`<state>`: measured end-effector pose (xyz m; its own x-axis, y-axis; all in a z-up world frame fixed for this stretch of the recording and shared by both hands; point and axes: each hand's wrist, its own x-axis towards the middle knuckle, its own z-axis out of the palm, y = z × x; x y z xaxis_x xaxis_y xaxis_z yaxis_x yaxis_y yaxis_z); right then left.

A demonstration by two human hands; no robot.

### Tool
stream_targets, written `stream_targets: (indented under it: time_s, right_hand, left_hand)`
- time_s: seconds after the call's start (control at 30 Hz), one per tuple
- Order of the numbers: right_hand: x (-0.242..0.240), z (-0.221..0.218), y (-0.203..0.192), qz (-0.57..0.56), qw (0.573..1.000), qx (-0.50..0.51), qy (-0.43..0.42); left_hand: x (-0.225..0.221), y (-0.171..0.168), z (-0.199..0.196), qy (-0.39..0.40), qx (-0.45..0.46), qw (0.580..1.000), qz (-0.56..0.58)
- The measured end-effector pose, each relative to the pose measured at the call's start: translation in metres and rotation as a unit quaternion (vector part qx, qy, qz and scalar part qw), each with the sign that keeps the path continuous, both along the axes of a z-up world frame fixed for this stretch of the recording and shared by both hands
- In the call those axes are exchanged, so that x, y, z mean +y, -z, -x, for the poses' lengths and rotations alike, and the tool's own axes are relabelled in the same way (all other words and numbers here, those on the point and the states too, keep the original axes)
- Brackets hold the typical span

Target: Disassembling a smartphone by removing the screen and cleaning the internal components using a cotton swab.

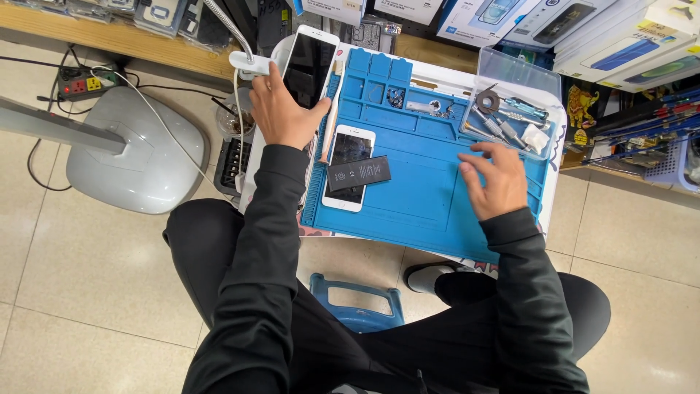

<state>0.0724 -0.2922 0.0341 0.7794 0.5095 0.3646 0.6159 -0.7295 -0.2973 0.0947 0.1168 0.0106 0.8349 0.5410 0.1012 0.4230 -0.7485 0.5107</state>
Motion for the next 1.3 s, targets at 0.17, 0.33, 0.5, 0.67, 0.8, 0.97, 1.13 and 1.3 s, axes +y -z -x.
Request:
stream_targets:
  time_s: [0.17,0.33,0.5,0.67,0.8,0.97,1.13,1.3]
  right_hand:
    - [0.061,0.02,0.005,-0.035,0.993,0.071,-0.083]
    - [0.11,0.025,0.002,-0.043,0.982,0.135,-0.125]
    - [0.117,0.015,0.009,-0.011,0.978,0.182,-0.097]
    - [0.117,0.008,0.013,-0.034,0.975,0.183,-0.121]
    - [0.119,0.009,0.016,-0.073,0.975,0.175,-0.115]
    - [0.117,0.013,0.029,-0.087,0.978,0.163,-0.099]
    - [0.117,0.015,0.031,-0.076,0.98,0.143,-0.117]
    - [0.116,0.016,0.033,-0.103,0.977,0.15,-0.111]
  left_hand:
    - [-0.037,-0.022,0.038,0.03,-0.06,0.993,-0.095]
    - [-0.068,-0.037,0.09,0.17,-0.052,0.983,-0.039]
    - [-0.081,0.009,0.105,0.326,0.046,0.938,-0.113]
    - [-0.095,0.009,0.107,0.303,0.059,0.941,-0.134]
    - [-0.103,0.018,0.107,0.291,0.065,0.945,-0.136]
    - [-0.108,0.026,0.105,0.287,0.044,0.945,-0.147]
    - [-0.106,0.028,0.103,0.259,0.022,0.962,-0.081]
    - [-0.106,0.05,0.095,0.22,-0.003,0.975,-0.018]
